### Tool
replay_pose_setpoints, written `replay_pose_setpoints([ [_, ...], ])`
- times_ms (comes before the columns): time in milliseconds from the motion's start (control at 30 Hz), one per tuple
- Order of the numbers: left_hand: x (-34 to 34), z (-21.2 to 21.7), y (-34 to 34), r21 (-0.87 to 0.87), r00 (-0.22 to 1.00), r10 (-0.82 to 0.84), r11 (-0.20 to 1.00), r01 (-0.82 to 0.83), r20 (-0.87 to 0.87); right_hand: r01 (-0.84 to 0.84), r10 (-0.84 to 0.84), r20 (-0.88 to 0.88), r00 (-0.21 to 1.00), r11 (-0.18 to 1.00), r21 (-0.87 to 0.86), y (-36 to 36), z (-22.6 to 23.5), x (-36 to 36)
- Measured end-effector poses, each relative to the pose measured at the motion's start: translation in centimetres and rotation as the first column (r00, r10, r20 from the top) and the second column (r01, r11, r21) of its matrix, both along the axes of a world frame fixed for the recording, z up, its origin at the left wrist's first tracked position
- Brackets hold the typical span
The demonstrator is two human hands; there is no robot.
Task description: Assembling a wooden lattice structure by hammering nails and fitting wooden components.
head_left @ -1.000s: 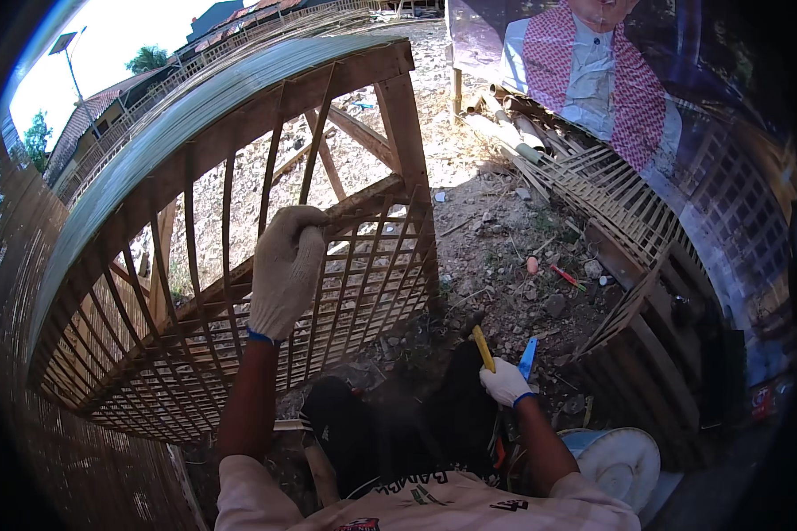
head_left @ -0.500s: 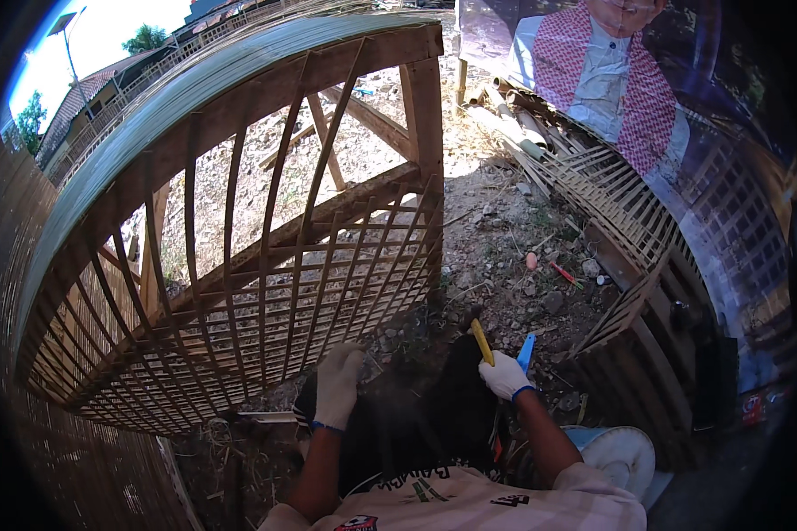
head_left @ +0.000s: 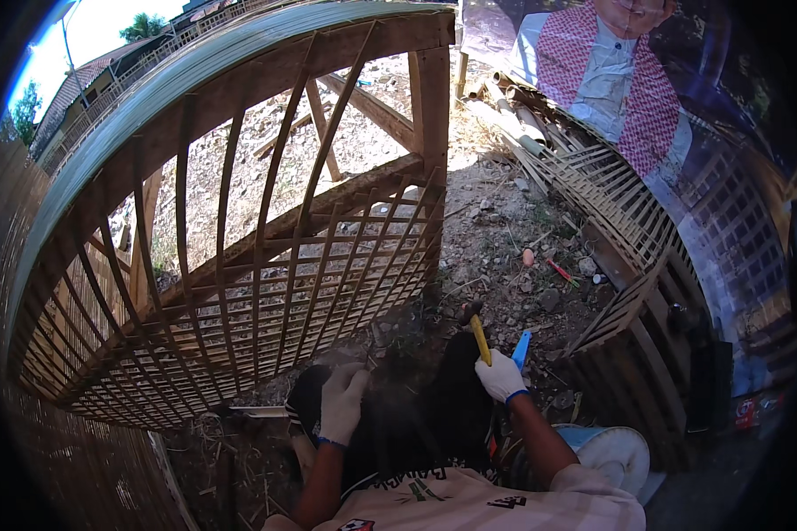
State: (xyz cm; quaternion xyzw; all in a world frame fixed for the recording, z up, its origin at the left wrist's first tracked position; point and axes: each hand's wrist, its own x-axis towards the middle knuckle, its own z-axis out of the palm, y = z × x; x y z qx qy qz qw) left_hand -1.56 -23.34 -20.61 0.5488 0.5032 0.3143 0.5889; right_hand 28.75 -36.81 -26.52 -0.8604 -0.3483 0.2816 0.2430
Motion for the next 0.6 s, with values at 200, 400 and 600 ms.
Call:
replay_pose_setpoints([
  [200,-0.5,0.5,0.0,0.135,0.998,-0.037,0.99,0.044,-0.057,0.016,-0.016,-0.006,1.0,1.0,0.0,0.5,0.7,-0.3],
  [400,-0.5,-0.1,-0.9,0.106,0.998,-0.059,0.992,0.063,-0.033,0.014,-0.015,-0.004,1.0,1.0,-0.024,0.8,0.9,-0.3],
  [600,-0.4,1.0,-1.4,0.115,0.992,-0.064,0.99,0.077,-0.111,0.015,-0.014,0.009,1.0,0.999,-0.03,0.8,0.7,-0.3],
])
